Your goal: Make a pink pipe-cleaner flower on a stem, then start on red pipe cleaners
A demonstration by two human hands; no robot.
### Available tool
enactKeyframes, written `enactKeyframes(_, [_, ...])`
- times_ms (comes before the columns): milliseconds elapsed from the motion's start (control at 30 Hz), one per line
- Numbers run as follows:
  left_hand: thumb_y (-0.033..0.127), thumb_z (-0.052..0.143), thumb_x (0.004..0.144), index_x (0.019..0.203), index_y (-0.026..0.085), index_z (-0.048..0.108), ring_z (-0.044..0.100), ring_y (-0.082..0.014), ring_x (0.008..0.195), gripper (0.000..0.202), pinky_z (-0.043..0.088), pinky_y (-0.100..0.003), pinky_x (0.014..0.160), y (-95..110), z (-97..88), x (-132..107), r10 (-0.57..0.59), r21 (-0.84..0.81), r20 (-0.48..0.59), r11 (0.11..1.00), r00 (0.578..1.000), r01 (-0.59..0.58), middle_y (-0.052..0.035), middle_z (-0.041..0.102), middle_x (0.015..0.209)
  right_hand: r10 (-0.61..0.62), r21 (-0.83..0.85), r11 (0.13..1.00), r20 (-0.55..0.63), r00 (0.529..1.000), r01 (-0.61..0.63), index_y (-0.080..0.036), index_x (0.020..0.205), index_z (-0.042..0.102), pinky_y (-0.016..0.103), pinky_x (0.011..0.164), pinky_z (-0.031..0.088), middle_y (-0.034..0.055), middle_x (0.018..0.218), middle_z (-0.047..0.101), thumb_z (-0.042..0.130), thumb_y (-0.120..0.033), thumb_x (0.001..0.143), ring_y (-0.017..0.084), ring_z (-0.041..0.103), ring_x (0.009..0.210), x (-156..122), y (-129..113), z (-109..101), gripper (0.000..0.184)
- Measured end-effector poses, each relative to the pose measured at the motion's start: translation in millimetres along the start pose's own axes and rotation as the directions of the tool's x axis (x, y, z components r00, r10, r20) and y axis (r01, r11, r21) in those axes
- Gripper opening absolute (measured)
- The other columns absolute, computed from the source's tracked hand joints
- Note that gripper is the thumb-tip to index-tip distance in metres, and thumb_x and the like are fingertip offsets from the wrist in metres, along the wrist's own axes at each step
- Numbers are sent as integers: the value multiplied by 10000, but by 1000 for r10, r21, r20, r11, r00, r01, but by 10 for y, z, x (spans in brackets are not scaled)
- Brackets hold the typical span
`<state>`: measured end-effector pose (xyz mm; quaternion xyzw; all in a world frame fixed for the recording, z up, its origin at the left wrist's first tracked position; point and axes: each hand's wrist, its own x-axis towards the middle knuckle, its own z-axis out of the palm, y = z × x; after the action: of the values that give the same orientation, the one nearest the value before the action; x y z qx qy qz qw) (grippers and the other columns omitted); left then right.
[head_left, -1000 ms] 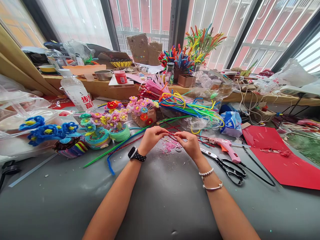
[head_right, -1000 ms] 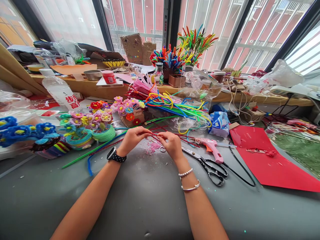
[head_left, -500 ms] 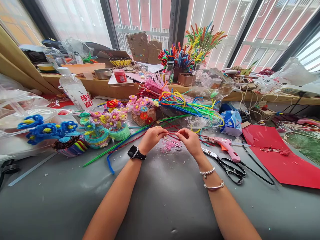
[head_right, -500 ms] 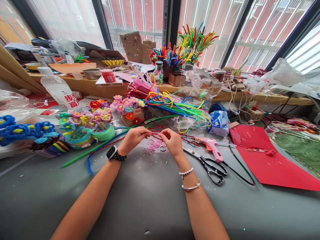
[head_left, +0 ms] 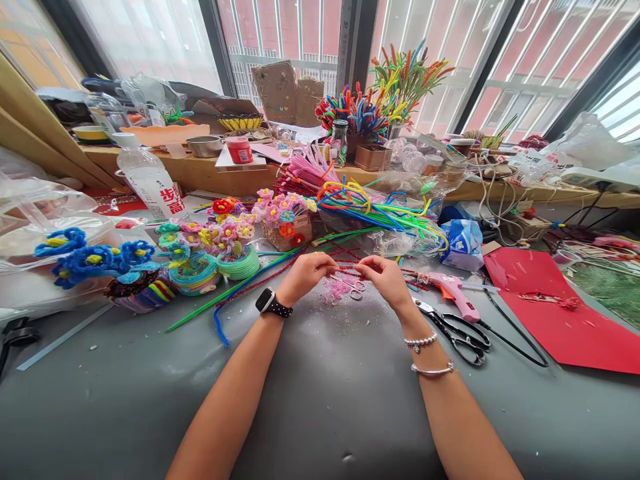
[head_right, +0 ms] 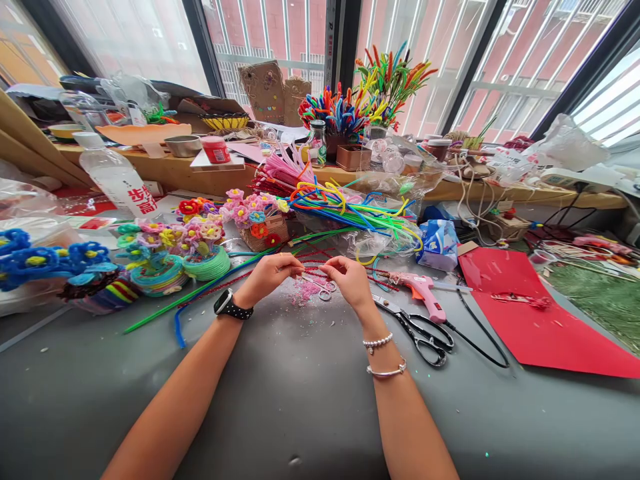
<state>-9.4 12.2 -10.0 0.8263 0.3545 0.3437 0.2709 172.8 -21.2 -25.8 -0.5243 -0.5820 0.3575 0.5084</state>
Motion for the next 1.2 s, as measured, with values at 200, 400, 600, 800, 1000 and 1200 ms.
enactKeyframes(200, [310,542,700,749,131,632,568,-115,610,206,455,-213,591,-4,10,2,-242,-183,-50,956,969,230,-33,638,671,165,375,917,-50,985,-135,-170,717,614,280,666,493,5,682,623,669,-302,578,119,585,621,-3,-23,59,200])
enactKeyframes(400, [389,581,654,803,117,617,588,-129,647,312,478,-261,659,38,5,-1,-335,-375,180,846,925,380,-52,643,716,83,311,949,-93,992,-50,-168,683,615,278,642,498,1,637,614,651,-298,604,114,572,586,1,-4,63,157])
enactKeyframes(600, [471,538,661,802,124,605,608,-161,728,380,482,-289,690,43,-9,17,-431,-403,97,807,897,431,-77,661,800,-13,173,985,-45,999,21,-170,695,626,266,609,478,16,660,618,625,-313,634,129,565,592,6,3,48,156])
enactKeyframes(800, [402,558,669,799,115,643,594,-140,686,326,476,-257,671,27,21,-4,-276,-353,200,875,940,332,-64,667,759,-45,133,990,8,999,43,-174,691,629,260,609,451,11,639,616,621,-334,636,130,556,582,-30,-40,68,169])
enactKeyframes(1000, [365,543,692,734,111,642,564,-105,587,275,466,-218,600,71,12,-12,-219,-337,121,908,968,248,-40,642,653,91,265,958,87,992,-111,-166,772,632,257,619,450,5,695,624,634,-363,614,113,557,595,-25,-49,77,253])
enactKeyframes(1200, [372,573,669,727,103,635,575,-112,605,282,466,-233,612,112,-15,-12,-289,-437,167,836,943,333,-51,649,668,161,322,928,107,981,-188,-150,636,624,196,498,419,-41,522,546,672,-343,576,61,475,466,-30,-69,88,207])
